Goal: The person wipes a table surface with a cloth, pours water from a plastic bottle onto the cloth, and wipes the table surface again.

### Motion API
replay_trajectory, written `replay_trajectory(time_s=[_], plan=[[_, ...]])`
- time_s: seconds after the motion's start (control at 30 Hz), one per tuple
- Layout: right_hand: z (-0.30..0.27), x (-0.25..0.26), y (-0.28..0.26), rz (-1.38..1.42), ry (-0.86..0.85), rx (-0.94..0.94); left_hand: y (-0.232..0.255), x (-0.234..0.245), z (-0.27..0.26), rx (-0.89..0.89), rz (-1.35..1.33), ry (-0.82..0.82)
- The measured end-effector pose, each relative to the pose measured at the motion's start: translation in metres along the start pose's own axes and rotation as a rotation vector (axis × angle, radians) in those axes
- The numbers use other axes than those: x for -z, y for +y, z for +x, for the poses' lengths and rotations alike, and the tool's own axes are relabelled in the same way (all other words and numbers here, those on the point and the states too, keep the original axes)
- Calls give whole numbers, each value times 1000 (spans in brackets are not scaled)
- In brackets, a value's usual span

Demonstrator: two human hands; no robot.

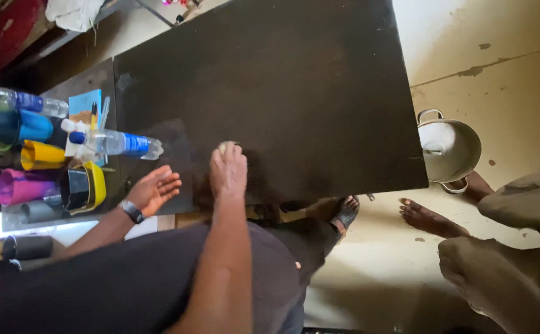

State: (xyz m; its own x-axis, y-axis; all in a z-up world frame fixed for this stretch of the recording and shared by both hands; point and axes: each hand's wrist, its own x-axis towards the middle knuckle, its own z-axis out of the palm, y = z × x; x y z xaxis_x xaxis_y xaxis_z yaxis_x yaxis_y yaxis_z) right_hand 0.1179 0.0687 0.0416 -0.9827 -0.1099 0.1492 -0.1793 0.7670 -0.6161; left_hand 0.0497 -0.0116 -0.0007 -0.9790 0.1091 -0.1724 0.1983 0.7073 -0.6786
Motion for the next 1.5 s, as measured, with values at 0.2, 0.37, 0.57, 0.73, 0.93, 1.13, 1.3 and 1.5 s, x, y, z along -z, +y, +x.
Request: replay_trajectory(time_s=[0.2,0.37,0.57,0.73,0.93,1.13,1.3,1.5], plan=[[-41,3,-2,122,-85,60,-45,14,3,-32,35,12],[-54,-2,9,286,-154,49,-44,-9,10,99,-182,109],[-92,14,-5,520,-232,-32,-38,1,18,222,-244,45],[-47,-5,-12,741,-231,-164,-39,13,21,198,-85,-2],[16,-32,-16,1137,-156,-436,-45,39,23,-225,452,-140],[61,-53,-17,1524,-12,-665,-34,-44,45,-164,188,109],[111,-91,-11,1657,103,-708,-228,-150,-55,114,-1621,-101],[130,-98,-7,1625,105,-742,-250,-107,-59,-76,-1155,-178]])
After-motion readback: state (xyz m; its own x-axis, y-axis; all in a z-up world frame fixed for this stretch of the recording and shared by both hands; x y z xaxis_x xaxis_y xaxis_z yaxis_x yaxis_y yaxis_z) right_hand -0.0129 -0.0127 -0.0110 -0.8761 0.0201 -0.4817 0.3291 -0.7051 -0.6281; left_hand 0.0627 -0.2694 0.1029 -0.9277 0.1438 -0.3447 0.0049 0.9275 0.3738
